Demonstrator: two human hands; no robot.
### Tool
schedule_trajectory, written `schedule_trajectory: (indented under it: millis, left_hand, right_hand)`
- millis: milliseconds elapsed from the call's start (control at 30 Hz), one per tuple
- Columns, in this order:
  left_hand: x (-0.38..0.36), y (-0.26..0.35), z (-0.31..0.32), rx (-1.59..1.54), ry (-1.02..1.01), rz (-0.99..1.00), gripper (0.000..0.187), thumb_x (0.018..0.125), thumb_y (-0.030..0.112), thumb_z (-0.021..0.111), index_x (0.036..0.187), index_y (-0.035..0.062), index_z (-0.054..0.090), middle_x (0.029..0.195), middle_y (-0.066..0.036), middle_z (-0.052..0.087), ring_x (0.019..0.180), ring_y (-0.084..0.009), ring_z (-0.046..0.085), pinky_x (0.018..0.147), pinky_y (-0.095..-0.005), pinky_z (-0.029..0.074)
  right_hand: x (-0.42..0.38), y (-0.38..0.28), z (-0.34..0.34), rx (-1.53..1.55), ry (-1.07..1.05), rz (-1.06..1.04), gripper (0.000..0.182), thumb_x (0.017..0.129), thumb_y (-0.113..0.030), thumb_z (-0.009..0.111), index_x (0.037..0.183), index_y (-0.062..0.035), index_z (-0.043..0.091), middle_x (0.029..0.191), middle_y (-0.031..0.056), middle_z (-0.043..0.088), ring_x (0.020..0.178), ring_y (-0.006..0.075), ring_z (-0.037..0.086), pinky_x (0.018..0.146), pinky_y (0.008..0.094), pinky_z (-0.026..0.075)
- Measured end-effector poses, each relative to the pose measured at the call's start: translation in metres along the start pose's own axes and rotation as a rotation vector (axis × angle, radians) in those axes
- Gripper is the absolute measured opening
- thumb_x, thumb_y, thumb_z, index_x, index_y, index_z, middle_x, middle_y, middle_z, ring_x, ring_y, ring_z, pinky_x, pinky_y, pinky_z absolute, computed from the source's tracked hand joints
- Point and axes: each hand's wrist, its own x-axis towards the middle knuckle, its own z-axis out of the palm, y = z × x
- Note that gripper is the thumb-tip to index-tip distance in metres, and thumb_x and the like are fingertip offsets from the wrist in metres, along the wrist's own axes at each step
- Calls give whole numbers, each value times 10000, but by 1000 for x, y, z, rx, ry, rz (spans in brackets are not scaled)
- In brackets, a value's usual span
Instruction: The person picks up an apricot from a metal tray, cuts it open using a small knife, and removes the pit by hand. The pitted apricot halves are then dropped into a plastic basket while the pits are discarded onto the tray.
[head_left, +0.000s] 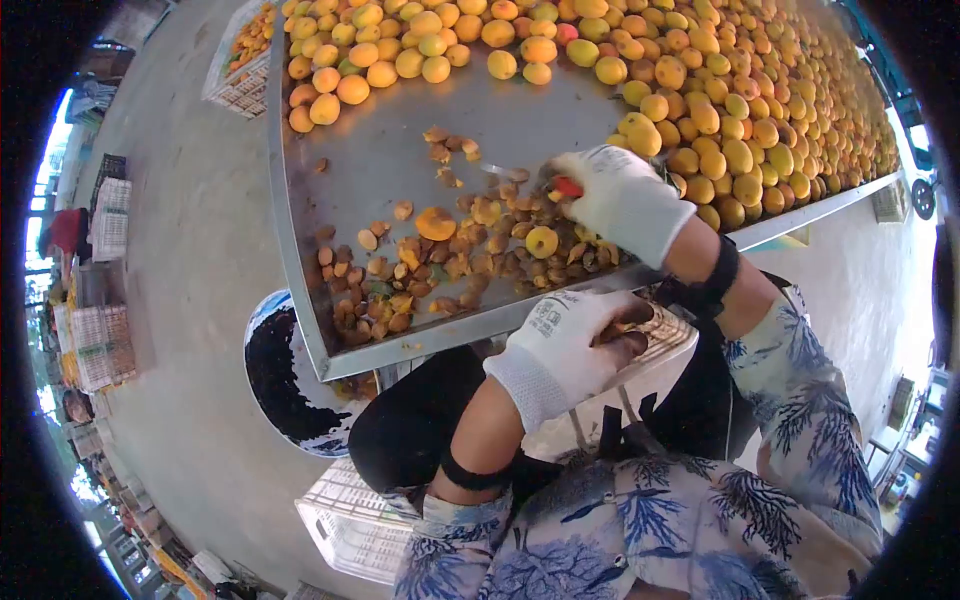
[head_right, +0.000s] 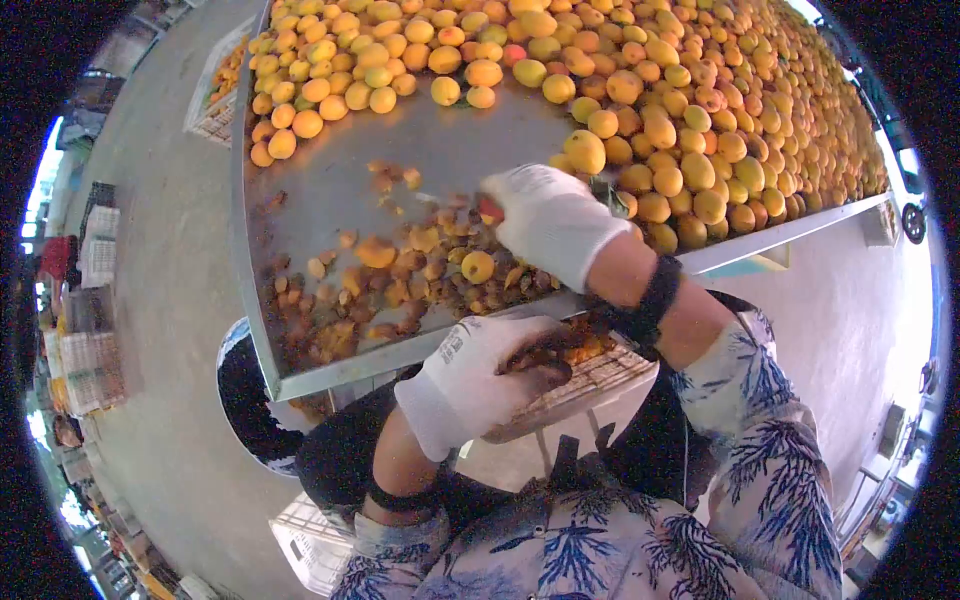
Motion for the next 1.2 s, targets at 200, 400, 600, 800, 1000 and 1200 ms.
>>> schedule_trajectory:
  millis: [200,400,600,800,1000,1200]
  left_hand:
    - [-3,-4,-9,-541,559,-129,326,819,67,663,1130,-22,618,1039,-115,683,937,-181,657,838,-307,502]
    - [8,8,-13,-900,749,-104,418,826,-74,637,1235,-53,552,1094,-103,636,947,-167,634,833,-268,521]
    - [16,1,-8,-1073,757,135,525,759,-170,606,1265,-52,531,1177,-157,622,1024,-219,635,849,-302,525]
    - [25,4,-9,-1042,793,106,579,729,-193,588,1283,-41,520,1192,-174,612,1033,-236,627,809,-310,538]
    - [23,-4,-14,-620,899,-54,569,714,-156,629,1261,-23,547,1213,-165,597,1054,-231,611,856,-314,522]
    - [36,-9,-2,365,1055,58,555,660,-37,724,1200,12,603,1155,-159,632,1081,-302,609,979,-382,445]
  right_hand:
    - [-10,-13,-53,524,62,78,421,699,-81,747,1112,-59,670,817,106,668,753,134,609,719,295,512]
    - [-37,-36,-64,823,-75,-33,443,697,-43,751,1131,-23,667,793,62,677,759,80,573,715,266,505]
    - [-50,-22,-80,977,-50,253,424,821,-190,728,1164,17,587,874,95,658,736,129,585,695,280,498]
    - [-70,2,-77,741,29,175,418,963,-343,553,1113,46,584,753,105,624,704,162,599,656,304,481]
    - [-70,17,-81,586,145,192,240,901,-212,609,996,8,609,663,140,585,615,242,593,595,343,469]
    - [-69,38,-83,269,32,327,354,793,-135,699,1121,-21,631,906,149,694,772,249,668,731,322,509]
